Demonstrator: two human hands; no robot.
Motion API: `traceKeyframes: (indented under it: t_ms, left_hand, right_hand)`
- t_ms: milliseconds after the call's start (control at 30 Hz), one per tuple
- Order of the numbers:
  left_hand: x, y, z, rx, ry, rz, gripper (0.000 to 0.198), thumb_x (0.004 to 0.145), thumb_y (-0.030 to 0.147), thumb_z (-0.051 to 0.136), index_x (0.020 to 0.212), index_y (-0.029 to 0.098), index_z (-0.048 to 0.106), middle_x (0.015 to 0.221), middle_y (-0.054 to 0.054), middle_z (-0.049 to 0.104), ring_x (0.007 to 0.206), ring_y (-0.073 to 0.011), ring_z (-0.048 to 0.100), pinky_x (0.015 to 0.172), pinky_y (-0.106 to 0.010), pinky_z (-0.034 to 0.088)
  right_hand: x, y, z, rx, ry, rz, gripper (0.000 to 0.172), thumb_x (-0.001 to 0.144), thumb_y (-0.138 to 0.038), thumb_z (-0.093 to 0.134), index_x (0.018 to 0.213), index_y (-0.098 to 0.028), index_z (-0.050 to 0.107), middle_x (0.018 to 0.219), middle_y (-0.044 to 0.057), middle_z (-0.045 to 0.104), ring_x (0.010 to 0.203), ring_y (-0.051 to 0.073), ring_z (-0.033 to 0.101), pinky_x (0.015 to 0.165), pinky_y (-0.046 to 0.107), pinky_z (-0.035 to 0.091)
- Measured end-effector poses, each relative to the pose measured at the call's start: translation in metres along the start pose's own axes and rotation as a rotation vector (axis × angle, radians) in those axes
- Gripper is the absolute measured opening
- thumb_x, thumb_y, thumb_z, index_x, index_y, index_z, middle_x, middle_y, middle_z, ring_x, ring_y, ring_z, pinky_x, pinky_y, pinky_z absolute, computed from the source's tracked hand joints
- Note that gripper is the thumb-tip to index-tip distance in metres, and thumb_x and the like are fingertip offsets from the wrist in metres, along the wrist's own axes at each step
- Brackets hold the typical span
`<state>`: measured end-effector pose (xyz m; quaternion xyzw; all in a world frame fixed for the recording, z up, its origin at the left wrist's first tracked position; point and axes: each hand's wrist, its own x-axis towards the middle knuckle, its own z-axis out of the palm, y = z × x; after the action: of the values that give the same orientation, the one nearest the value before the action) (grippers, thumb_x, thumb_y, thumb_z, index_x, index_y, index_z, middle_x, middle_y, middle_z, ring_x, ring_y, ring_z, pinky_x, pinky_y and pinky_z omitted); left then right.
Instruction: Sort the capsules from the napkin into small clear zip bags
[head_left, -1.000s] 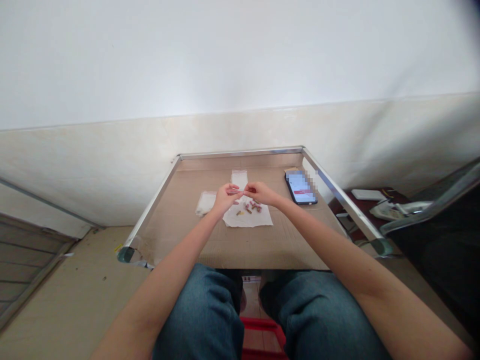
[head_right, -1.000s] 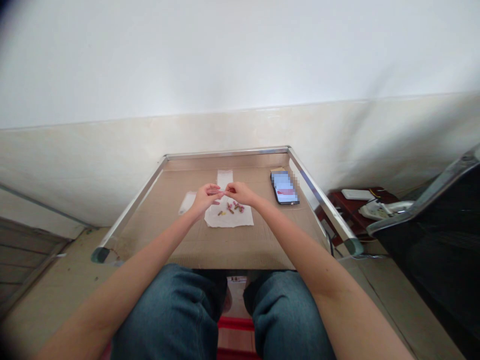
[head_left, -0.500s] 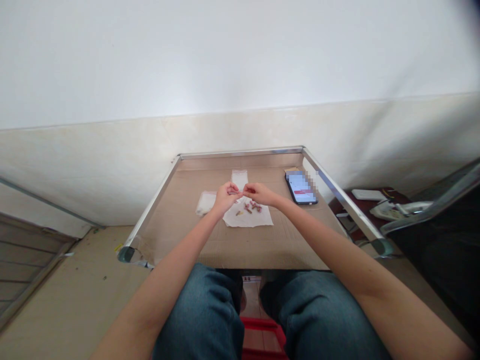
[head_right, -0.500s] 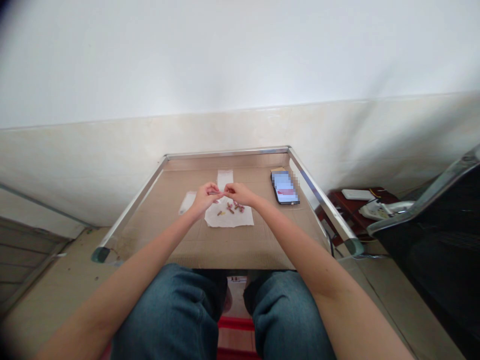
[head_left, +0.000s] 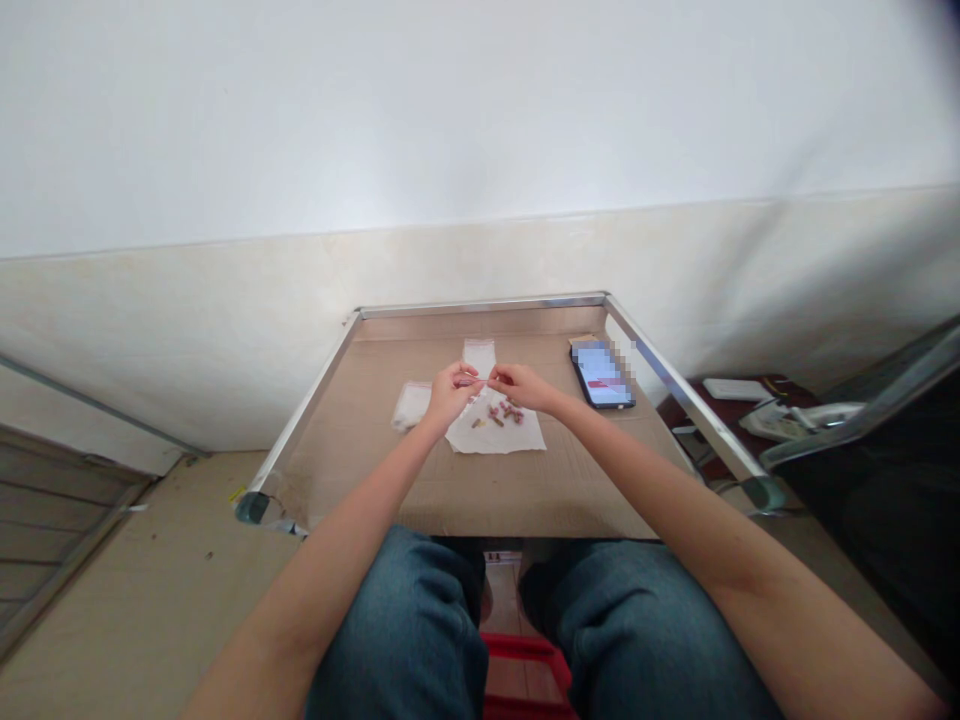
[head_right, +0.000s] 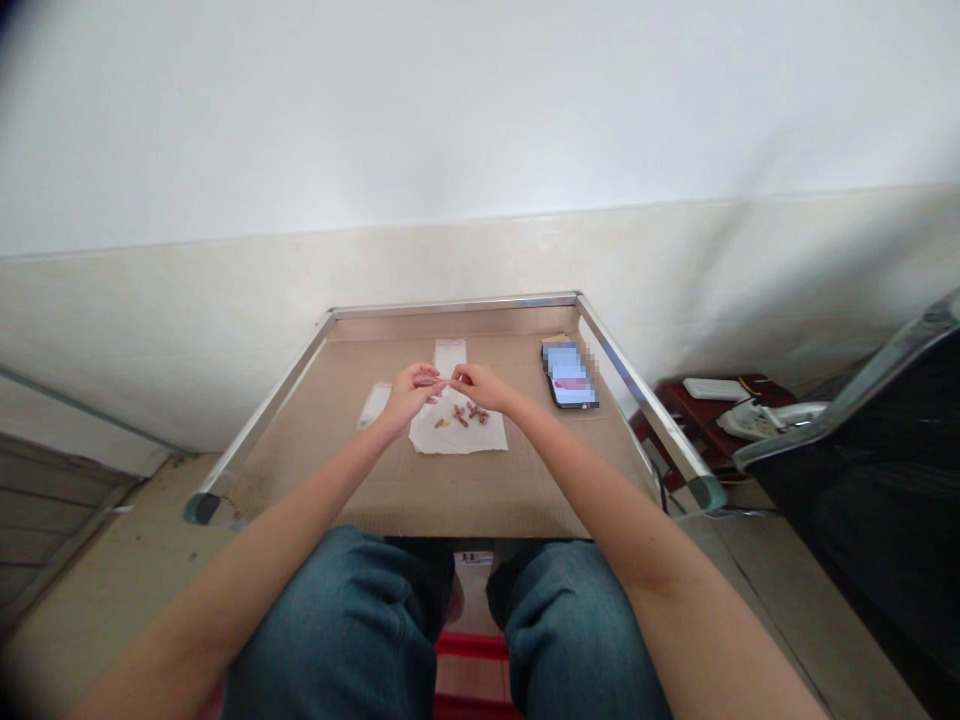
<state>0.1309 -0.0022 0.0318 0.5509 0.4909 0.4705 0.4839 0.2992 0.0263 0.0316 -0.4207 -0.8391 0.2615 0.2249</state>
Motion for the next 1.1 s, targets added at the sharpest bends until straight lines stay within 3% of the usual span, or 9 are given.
traceKeyframes:
  t_ms: [167,400,633,833,1100]
  left_hand:
    - [0.000,0.000,0.001,0.005,-0.014,-0.044,0.033,0.066,0.021,0.062,0.097,0.015,0.053,0.071,-0.004,0.064,0.057,-0.0122,0.059,0.050,-0.020,0.044]
    - [-0.002,-0.001,0.003,-0.035,-0.054,-0.065,0.053,0.073,0.020,0.056,0.124,0.020,0.041,0.089,-0.008,0.066,0.066,-0.0141,0.063,0.051,-0.020,0.046]
    - [0.002,-0.004,0.004,-0.059,-0.065,-0.086,0.053,0.076,0.019,0.052,0.128,0.019,0.040,0.093,-0.009,0.066,0.065,-0.0148,0.063,0.049,-0.020,0.045]
    - [0.004,-0.003,0.002,-0.095,-0.028,-0.069,0.050,0.078,0.024,0.050,0.127,0.024,0.041,0.092,-0.005,0.065,0.059,-0.0106,0.059,0.047,-0.020,0.047]
    - [0.000,0.012,0.001,-0.183,0.015,-0.126,0.049,0.085,0.035,0.039,0.133,0.030,0.028,0.101,-0.007,0.064,0.062,-0.0117,0.062,0.051,-0.023,0.048]
  right_hand:
    - [0.000,0.000,-0.001,0.004,0.018,0.008,0.022,0.081,-0.031,0.045,0.077,-0.013,0.058,0.064,0.001,0.054,0.056,0.010,0.044,0.053,0.020,0.028]
    - [-0.001,0.000,-0.005,0.048,0.033,0.077,0.022,0.080,-0.030,0.045,0.075,-0.012,0.058,0.059,0.000,0.052,0.055,0.010,0.044,0.053,0.021,0.029]
    - [-0.001,0.007,-0.006,0.071,0.012,0.120,0.026,0.079,-0.031,0.044,0.064,-0.013,0.054,0.055,0.000,0.050,0.053,0.011,0.043,0.052,0.022,0.028]
    - [0.001,0.004,-0.010,-0.029,0.031,0.084,0.026,0.080,-0.031,0.043,0.063,-0.014,0.054,0.056,0.000,0.050,0.053,0.010,0.042,0.051,0.022,0.025]
    - [0.002,-0.007,-0.012,-0.024,0.110,0.050,0.031,0.081,-0.036,0.041,0.061,-0.015,0.052,0.056,-0.001,0.048,0.052,0.009,0.039,0.049,0.022,0.022]
